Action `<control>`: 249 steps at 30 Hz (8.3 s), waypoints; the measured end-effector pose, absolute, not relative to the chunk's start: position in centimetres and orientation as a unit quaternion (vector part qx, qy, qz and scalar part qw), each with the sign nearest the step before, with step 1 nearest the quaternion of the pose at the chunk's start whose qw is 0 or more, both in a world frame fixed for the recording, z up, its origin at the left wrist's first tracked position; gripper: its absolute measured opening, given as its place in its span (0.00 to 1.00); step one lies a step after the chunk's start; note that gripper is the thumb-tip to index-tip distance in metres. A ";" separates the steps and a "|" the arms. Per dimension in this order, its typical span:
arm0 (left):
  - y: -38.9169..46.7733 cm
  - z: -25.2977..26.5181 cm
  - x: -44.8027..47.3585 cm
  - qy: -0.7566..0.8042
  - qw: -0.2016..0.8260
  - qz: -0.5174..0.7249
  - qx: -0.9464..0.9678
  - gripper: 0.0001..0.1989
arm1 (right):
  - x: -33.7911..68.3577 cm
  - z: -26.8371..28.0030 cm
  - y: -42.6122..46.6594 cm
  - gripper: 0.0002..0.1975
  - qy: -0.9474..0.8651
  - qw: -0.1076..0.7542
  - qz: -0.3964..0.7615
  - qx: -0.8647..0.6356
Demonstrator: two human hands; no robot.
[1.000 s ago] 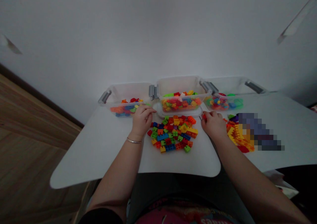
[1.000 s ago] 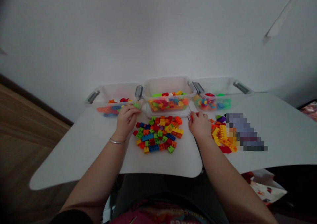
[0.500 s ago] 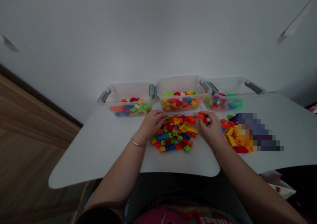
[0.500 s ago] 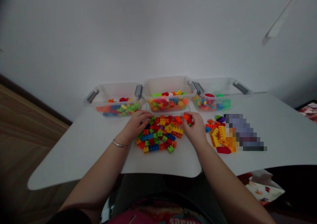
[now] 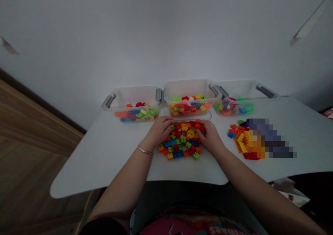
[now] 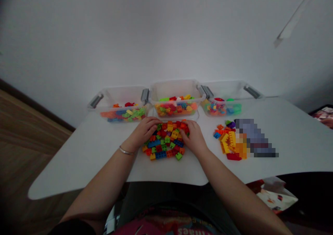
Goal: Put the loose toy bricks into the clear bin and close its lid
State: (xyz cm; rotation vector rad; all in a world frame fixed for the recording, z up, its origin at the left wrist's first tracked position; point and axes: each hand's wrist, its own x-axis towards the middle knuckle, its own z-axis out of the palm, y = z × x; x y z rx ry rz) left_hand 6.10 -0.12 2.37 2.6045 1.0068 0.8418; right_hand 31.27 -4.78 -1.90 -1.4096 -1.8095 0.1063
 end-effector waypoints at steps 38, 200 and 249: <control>-0.5 2.8 6.1 0.338 0.108 0.307 0.883 0.15 | 35.3 0.4 -5.2 0.20 -0.611 0.084 -0.119 -0.778; 0.0 1.6 5.9 0.325 0.115 0.275 0.897 0.14 | 32.5 8.1 3.7 0.08 -0.649 0.445 -0.010 -0.617; -5.7 1.6 7.6 0.468 0.034 0.301 0.830 0.18 | 31.4 -1.8 -4.9 0.23 -0.692 0.403 -0.002 -0.599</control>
